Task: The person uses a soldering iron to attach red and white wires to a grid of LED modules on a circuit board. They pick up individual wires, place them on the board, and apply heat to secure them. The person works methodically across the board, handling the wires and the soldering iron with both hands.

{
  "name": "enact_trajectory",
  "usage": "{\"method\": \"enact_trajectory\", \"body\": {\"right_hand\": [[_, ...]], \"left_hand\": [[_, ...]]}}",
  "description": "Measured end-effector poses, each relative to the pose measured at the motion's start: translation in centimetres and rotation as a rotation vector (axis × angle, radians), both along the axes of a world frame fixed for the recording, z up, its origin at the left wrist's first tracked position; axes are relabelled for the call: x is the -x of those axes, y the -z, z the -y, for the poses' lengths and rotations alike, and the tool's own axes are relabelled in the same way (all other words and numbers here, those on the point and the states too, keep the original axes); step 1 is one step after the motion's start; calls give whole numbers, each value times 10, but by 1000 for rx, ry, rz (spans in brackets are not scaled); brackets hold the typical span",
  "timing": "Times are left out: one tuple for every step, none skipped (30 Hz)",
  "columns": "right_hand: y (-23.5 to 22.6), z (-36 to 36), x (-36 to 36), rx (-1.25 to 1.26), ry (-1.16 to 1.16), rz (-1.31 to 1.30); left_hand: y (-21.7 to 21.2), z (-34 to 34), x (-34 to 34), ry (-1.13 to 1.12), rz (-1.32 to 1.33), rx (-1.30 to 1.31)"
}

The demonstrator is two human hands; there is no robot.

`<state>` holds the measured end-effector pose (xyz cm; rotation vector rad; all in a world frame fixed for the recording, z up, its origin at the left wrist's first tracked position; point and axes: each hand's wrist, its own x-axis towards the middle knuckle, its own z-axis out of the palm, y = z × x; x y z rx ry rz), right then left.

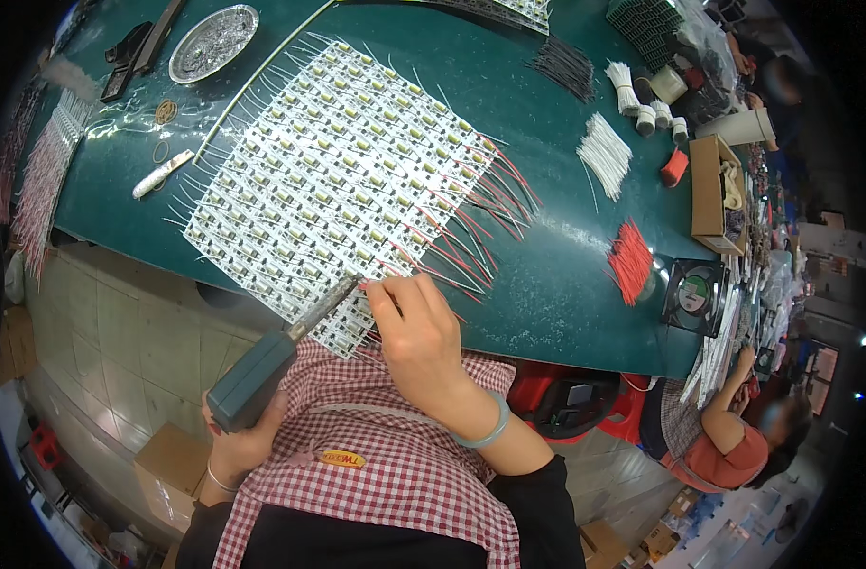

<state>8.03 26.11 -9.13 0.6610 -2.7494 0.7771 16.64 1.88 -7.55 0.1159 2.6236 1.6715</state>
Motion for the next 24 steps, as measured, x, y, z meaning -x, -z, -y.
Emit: {"method": "enact_trajectory", "body": {"right_hand": [[-1, 0, 0, -3, 1, 5], [-1, 0, 0, -5, 3, 10], [-1, 0, 0, -8, 4, 15], [-1, 0, 0, -5, 1, 10], [-1, -1, 0, -3, -2, 5], [-1, 0, 1, 3, -8, -1], [-1, 0, 0, -1, -5, 2], [-1, 0, 0, -5, -2, 4], [-2, 0, 0, -9, 1, 7], [-2, 0, 0, -11, 4, 5], [-1, 0, -1, -14, 7, 4], [0, 0, 0, -11, 7, 3], [0, 0, 0, -9, 8, 4], [0, 0, -1, -8, 9, 4], [1, 0, -1, -7, 10, 5], [0, 1, -1, -7, 18, -1], [-1, 1, 0, -6, 26, -6], [-1, 2, 0, -5, 33, -12], [-1, 2, 0, -5, 32, -51], [0, 1, 0, -6, 31, -90], [1, 1, 0, -1, 25, -128], [0, 2, -2, 18, 20, -121], [-2, 3, -5, 38, 15, -113], [-3, 5, -7, 57, 9, -105]], "left_hand": [[0, 0, 0, -1, 10, -3], [0, 0, 0, -3, 20, -5], [1, 0, -1, -4, 30, -8], [3, 0, -3, -28, 33, -39], [7, -1, -6, -51, 37, -70], [9, -1, -9, -78, 40, -98], [10, 0, -10, -76, 26, -94], [11, 2, -11, -73, 12, -90], [11, 3, -12, -72, -2, -86], [10, 5, -13, -67, 16, -89], [9, 6, -14, -63, 35, -91], [6, 7, -15, -62, 54, -89], [6, 7, -15, -69, 63, -93], [5, 6, -15, -76, 73, -98], [4, 6, -15, -83, 82, -102], [4, 6, -15, -81, 80, -97], [3, 6, -15, -80, 79, -91], [3, 6, -16, -79, 77, -85], [4, 7, -17, -84, 79, -91], [6, 7, -19, -88, 81, -98], [7, 8, -23, -98, 83, -100], [8, 8, -25, -107, 93, -100], [9, 9, -27, -116, 103, -99], [9, 9, -28, -125, 113, -98]]}}
